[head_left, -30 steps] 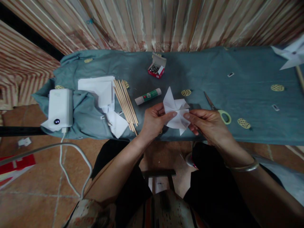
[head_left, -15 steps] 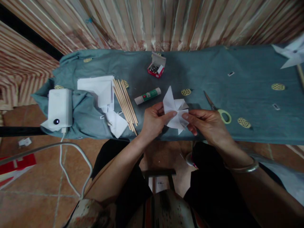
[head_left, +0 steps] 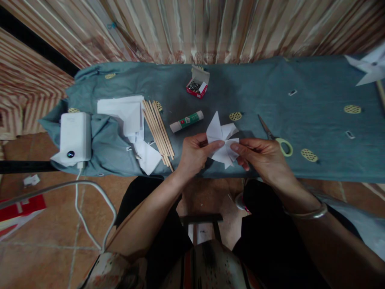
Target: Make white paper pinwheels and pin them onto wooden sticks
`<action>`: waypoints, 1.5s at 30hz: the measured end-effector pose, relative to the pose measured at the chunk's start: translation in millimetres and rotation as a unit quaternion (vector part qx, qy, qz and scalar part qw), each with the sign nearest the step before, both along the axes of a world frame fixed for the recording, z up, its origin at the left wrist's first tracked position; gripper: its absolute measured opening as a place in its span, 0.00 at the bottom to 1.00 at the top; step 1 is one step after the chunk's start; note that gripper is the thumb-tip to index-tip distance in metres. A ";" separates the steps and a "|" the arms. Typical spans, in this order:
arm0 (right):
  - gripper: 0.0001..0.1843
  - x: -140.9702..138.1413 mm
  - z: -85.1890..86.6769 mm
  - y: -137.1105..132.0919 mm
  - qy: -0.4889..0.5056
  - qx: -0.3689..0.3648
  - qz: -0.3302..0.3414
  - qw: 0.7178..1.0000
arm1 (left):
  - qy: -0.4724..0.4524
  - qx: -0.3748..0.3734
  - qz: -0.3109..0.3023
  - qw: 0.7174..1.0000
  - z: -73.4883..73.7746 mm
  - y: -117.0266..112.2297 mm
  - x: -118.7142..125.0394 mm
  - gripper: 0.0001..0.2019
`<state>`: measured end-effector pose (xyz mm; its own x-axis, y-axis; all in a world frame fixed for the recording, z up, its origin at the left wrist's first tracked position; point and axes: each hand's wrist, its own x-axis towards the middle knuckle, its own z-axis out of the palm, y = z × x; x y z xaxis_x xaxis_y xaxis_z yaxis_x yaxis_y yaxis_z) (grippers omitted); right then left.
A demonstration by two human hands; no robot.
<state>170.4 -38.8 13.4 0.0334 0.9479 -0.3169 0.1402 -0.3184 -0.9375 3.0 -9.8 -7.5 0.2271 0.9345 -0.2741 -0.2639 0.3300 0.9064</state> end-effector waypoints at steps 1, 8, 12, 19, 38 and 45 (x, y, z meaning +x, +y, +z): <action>0.21 0.3 -0.5 -0.2 0.000 0.001 -0.002 1.000 | 0.007 0.000 0.000 1.000 0.0 0.0 -0.4 0.10; 0.18 0.2 -1.8 -0.4 -0.015 0.017 -0.029 0.999 | 0.025 0.010 -0.013 1.000 1.7 0.1 -2.4 0.10; 0.16 -1.2 0.5 0.4 -0.028 0.031 -0.030 0.999 | 0.032 0.002 -0.024 0.999 1.3 -0.1 -3.1 0.09; 0.12 0.4 -2.5 -1.5 -0.055 0.061 -0.015 0.997 | 0.042 -0.010 -0.015 0.999 -0.1 -0.3 -2.9 0.10; 0.22 -3.0 16.0 -20.0 -0.343 0.379 0.061 0.857 | -0.092 -0.089 0.048 0.991 -1.6 5.3 3.5 0.12; 0.27 -1.8 14.4 -19.4 -0.348 0.422 0.099 0.831 | -0.093 -0.090 0.053 0.990 0.2 5.3 4.8 0.12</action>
<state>168.6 -58.2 27.8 -0.2538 0.8315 0.4942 0.7138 0.5058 -0.4844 7.9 -4.5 -7.3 0.1929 0.8953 -0.4015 -0.4633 0.4438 0.7671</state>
